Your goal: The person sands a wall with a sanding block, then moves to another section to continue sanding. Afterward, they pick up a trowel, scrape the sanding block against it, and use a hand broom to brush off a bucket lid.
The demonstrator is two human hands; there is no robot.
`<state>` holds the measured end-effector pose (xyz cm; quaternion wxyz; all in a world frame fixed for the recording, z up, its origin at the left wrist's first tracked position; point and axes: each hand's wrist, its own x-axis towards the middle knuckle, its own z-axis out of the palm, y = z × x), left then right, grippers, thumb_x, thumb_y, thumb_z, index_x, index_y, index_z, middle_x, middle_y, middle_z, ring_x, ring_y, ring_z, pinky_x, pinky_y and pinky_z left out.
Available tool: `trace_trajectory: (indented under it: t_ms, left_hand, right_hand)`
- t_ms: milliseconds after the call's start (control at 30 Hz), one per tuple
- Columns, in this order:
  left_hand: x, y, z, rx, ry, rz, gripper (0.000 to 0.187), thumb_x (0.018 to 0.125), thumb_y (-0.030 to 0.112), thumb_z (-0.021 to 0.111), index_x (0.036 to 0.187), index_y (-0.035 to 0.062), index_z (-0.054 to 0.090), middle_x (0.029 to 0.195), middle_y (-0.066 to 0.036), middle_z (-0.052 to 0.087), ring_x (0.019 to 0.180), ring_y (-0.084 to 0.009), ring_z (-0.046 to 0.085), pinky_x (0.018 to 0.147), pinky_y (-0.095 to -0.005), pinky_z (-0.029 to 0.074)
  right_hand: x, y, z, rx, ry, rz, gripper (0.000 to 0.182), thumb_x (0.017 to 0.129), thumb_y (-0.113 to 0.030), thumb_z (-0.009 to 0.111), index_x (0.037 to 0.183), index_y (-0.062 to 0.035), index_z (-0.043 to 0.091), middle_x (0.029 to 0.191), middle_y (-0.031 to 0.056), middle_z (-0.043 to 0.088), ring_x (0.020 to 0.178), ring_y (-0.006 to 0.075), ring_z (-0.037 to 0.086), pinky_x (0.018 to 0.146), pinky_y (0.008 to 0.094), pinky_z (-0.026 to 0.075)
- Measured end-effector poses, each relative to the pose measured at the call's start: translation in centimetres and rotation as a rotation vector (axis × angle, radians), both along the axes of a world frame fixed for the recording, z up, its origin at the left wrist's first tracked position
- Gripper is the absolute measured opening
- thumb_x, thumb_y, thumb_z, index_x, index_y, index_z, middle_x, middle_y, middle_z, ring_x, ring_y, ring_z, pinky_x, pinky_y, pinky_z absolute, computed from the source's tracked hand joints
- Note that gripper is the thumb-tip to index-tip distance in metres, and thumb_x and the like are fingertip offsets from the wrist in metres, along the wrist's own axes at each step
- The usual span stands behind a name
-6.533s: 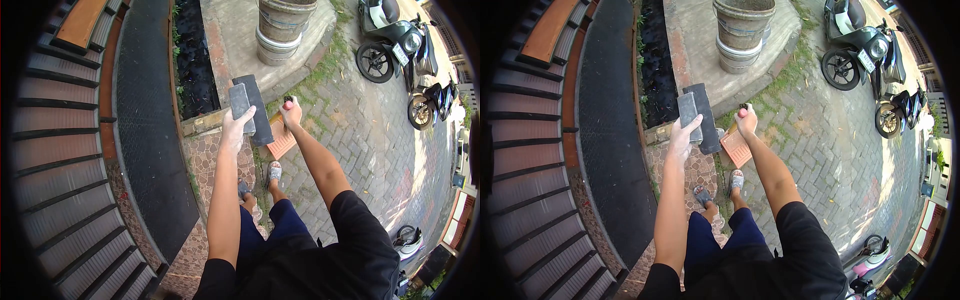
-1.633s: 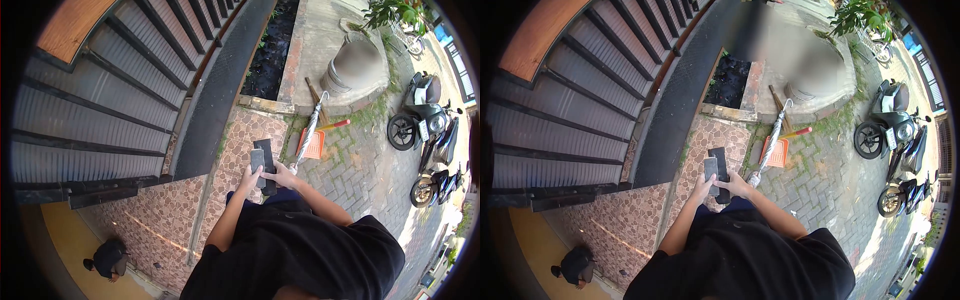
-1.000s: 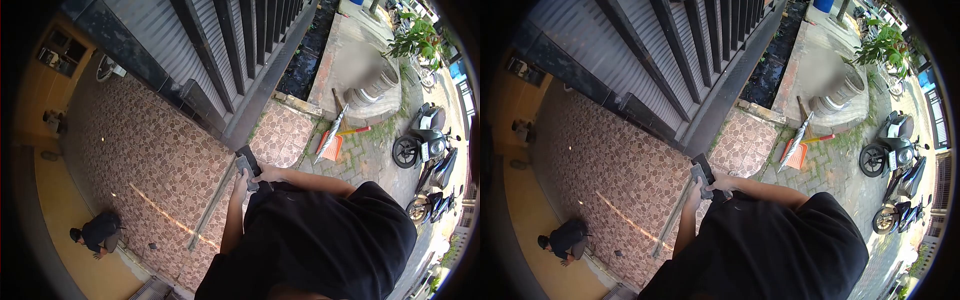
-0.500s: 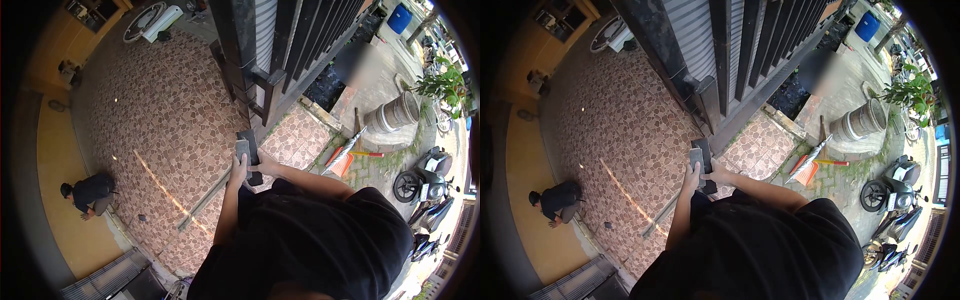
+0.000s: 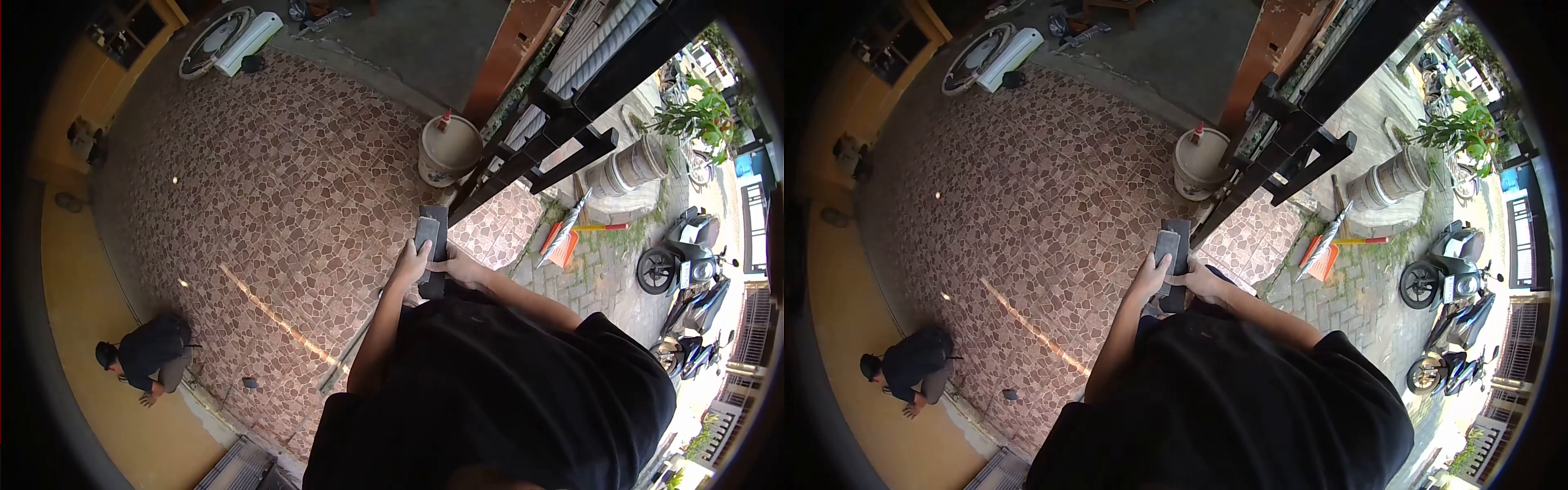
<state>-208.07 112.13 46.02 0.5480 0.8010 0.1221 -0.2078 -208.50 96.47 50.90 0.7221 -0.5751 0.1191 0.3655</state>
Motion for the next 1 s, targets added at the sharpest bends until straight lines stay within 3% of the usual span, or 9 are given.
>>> trace_trajectory:
  t_ms: [167,233,433,467,600,700,900,967,1000]
  left_hand:
    - [4.4,1.0,0.4,0.054,-0.025,-0.145,0.062,0.098,0.049,0.054,0.123,-0.007,0.049,0.122,-0.029,0.06,0.115,-0.0392,0.061,0.096,-0.0452,0.047]
    - [6.2,1.5,0.9,-0.07,0.033,-0.137,0.068,0.097,0.051,0.055,0.128,-0.0081,0.047,0.125,-0.03,0.059,0.119,-0.0412,0.058,0.099,-0.046,0.045]
    - [13.8,5.8,0.4,0.058,-0.134,-0.107,0.06,0.099,0.047,0.052,0.125,-0.007,0.048,0.118,-0.035,0.06,0.114,-0.047,0.058,0.095,-0.0489,0.046]
    - [16.0,6.8,-3.8,0.163,-0.075,-0.163,0.06,0.099,0.046,0.052,0.129,-0.0061,0.047,0.12,-0.034,0.06,0.115,-0.0466,0.058,0.095,-0.0488,0.046]
    - [23.7,10.0,-2.4,0.043,-0.142,-0.051,0.048,0.098,0.041,0.058,0.113,-0.0046,0.056,0.105,-0.023,0.067,0.097,-0.0346,0.067,0.084,-0.0428,0.051]
    - [29.3,11.6,-0.1,-0.019,-0.015,-0.04,0.046,0.099,0.038,0.057,0.114,-0.0055,0.055,0.105,-0.025,0.065,0.097,-0.039,0.064,0.086,-0.0456,0.049]
    - [37.6,12.9,1.1,-0.037,-0.077,-0.043,0.045,0.1,0.038,0.056,0.11,-0.0059,0.055,0.1,-0.023,0.066,0.09,-0.0363,0.066,0.081,-0.044,0.05]
    - [40.3,13.0,0.6,0.029,-0.01,-0.032,0.04,0.102,0.034,0.055,0.116,-0.0036,0.056,0.102,-0.013,0.066,0.089,-0.021,0.064,0.08,-0.0359,0.051]
    - [41.3,13.0,0.3,0.022,-0.007,-0.054,0.04,0.102,0.034,0.055,0.116,-0.0036,0.056,0.102,-0.013,0.066,0.089,-0.021,0.064,0.08,-0.0359,0.051]
  right_hand:
    - [2.4,1.2,-1.0,-0.034,-0.077,-0.12,0.062,0.085,-0.002,0.076,0.135,0.0048,0.041,0.121,0.0151,0.061,0.111,0.0231,0.061,0.095,0.0359,0.052]
    - [4.0,2.2,-0.7,-0.096,-0.062,-0.164,0.063,0.084,-0.002,0.075,0.136,0.0053,0.04,0.12,0.0152,0.062,0.11,0.0232,0.062,0.095,0.0362,0.052]
    - [12.1,7.0,-1.2,-0.061,-0.047,-0.17,0.067,0.083,0.006,0.072,0.139,0.0042,0.036,0.127,0.0134,0.058,0.114,0.0216,0.06,0.095,0.0376,0.053]
    - [14.1,7.7,-1.2,-0.028,-0.008,-0.149,0.068,0.083,0.005,0.073,0.14,0.0006,0.037,0.128,0.0126,0.058,0.115,0.0215,0.06,0.095,0.0377,0.053]
    - [21.8,9.1,-2.1,0.212,0.039,-0.047,0.067,0.086,0.003,0.072,0.142,-0.0084,0.039,0.128,0.0096,0.059,0.115,0.0215,0.061,0.096,0.0396,0.052]
    - [26.5,8.4,-2.8,0.365,0.247,-0.084,0.068,0.084,0.003,0.074,0.142,-0.0085,0.04,0.127,0.0099,0.06,0.115,0.0213,0.061,0.099,0.04,0.05]
    - [29.9,8.7,-11.5,0.328,0.44,-0.603,0.044,0.102,-0.016,0.05,0.143,-0.0036,0.041,0.13,0.0133,0.058,0.12,0.0281,0.058,0.1,0.0386,0.049]
    - [31.0,8.5,-15.5,0.255,0.687,-0.853,0.042,0.105,-0.021,0.045,0.143,-0.0039,0.043,0.132,0.0155,0.057,0.12,0.0293,0.058,0.099,0.0393,0.051]
    - [31.5,8.6,-15.5,0.201,0.708,-0.883,0.04,0.106,-0.023,0.041,0.141,-0.0052,0.045,0.133,0.0169,0.057,0.119,0.0309,0.058,0.098,0.0403,0.052]
